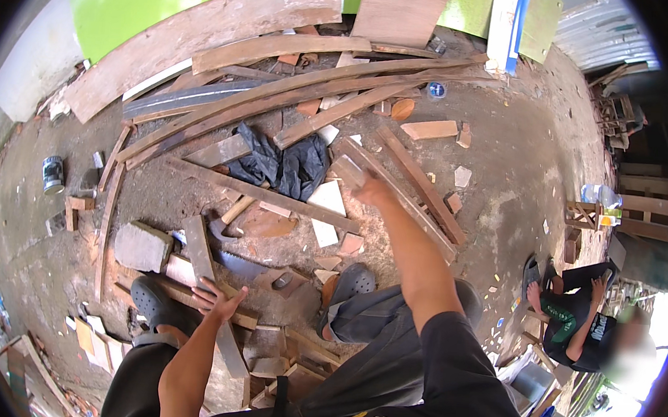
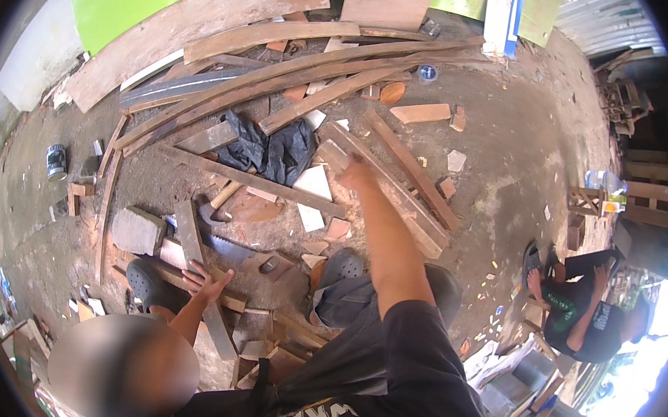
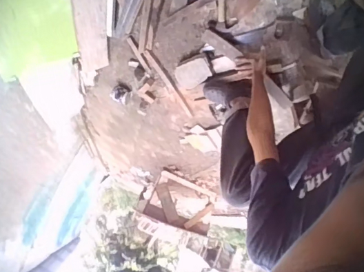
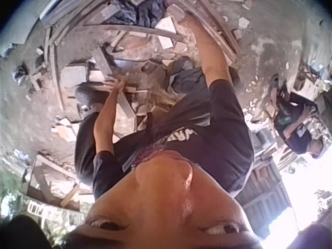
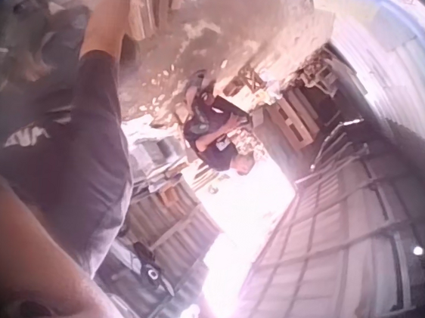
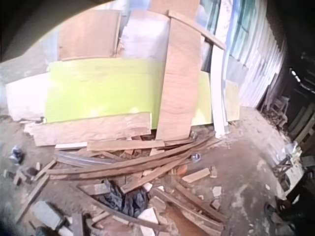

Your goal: The person sits on the ground and sorts through a pile of wooden planks and scraps. They pick up pieces, inspect them, and stack them into a small pile before using a hammer to tap the stack.

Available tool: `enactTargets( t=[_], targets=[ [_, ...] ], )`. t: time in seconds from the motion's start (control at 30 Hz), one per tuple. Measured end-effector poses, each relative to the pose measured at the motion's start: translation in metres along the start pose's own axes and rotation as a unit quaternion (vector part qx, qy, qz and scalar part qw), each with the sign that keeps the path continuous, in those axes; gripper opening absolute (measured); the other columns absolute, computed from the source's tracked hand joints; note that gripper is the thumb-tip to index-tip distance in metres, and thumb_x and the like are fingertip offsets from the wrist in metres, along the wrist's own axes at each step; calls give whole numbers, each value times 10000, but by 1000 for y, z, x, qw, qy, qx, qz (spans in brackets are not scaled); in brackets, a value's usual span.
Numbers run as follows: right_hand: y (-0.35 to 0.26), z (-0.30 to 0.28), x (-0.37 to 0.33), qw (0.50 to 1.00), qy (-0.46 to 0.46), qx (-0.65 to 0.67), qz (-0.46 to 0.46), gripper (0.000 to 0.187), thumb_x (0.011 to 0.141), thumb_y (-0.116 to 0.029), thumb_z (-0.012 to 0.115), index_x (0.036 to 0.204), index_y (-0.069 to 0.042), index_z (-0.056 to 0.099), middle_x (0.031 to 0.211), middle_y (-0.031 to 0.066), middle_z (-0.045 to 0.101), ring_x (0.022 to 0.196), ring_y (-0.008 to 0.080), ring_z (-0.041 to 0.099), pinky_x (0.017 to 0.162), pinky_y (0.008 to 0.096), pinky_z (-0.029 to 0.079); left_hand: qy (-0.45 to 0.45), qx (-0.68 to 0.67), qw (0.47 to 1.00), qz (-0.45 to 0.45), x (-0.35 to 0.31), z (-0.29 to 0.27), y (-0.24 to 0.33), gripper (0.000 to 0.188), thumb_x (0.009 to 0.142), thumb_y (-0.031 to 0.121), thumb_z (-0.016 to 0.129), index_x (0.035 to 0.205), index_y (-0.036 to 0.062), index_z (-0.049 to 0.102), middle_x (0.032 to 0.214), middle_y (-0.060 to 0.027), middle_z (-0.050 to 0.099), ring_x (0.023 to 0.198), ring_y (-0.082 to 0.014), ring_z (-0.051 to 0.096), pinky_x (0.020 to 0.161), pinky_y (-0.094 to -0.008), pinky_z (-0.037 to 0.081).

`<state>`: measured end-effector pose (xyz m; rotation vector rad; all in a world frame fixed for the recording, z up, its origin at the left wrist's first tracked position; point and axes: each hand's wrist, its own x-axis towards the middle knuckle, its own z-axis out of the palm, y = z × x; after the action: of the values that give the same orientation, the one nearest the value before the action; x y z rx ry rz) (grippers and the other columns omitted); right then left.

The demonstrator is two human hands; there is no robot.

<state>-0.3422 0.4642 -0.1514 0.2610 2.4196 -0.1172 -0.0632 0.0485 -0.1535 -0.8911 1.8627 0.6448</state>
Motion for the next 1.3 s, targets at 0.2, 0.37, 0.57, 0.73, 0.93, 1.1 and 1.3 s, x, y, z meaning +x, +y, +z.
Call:
enactTargets(
  t=[0.2, 0.37, 0.57, 0.73, 0.93, 1.1, 1.3],
  targets=[
    [-38, -19, 16, 995, -35, -83, 33, 774, 880, -424, 608, 1494, -70, 299, 1437, 209, 459, 1315, 344, 471, 1049, 470, 413, -12, -1, 1000, -7, -1, -3, 3, 1496, 598, 879, 617, 1414, 131, -388, 1458, -311, -385, 1400, -474, -284, 1124, -636, -34],
    [-85, -32, 29, 968, 181, -152, -89, 649, 843, -265, 617, 1423, -83, 389, 1414, 174, 458, 1293, 331, 458, 1034, 495, 399, -18, 8, 1000, -17, -2, -6, 4, 1490, 609, 878, 610, 1408, 123, -396, 1450, -321, -389, 1399, -483, -277, 1123, -634, -38],
    [-133, -37, 75, 904, 329, -195, -191, 690, 827, -193, 635, 1455, -127, 358, 1470, 169, 382, 1354, 356, 358, 1072, 501, 347, -29, 17, 999, -7, 1, -6, 2, 1487, 615, 887, 592, 1416, 93, -377, 1457, -335, -366, 1383, -501, -292, 1114, -647, -42],
    [-152, -38, 102, 916, 282, -192, -210, 718, 771, -159, 737, 1406, -139, 402, 1429, 164, 440, 1331, 360, 393, 1074, 481, 344, -23, 10, 1000, -9, 2, -3, 0, 1483, 614, 892, 584, 1426, 90, -363, 1464, -339, -350, 1382, -506, -288, 1114, -651, -37],
    [-135, -60, 82, 883, 220, -284, -301, 621, 728, -360, 786, 1248, -126, 540, 1113, 133, 611, 1166, 317, 544, 989, 450, 407, -28, -1, 999, -25, 0, -5, 7, 1496, 598, 892, 599, 1439, 90, -343, 1476, -330, -338, 1387, -495, -288, 1112, -651, -53],
    [-77, -108, 50, 822, 229, -263, -450, 605, 750, -469, 744, 1210, -118, 566, 1061, 99, 637, 1083, 277, 579, 932, 453, 402, 3, -7, 999, -36, -1, -1, 16, 1493, 584, 891, 609, 1449, 129, -339, 1484, -307, -346, 1398, -465, -295, 1111, -648, -75],
    [-53, -201, -3, 806, 212, -267, -484, 596, 804, -463, 700, 1249, -103, 534, 1089, 134, 631, 1115, 307, 566, 954, 481, 389, 22, -23, 999, -40, -3, -2, 12, 1469, 589, 901, 590, 1453, 160, -338, 1492, -278, -355, 1416, -437, -279, 1128, -623, -81]
  ],
)
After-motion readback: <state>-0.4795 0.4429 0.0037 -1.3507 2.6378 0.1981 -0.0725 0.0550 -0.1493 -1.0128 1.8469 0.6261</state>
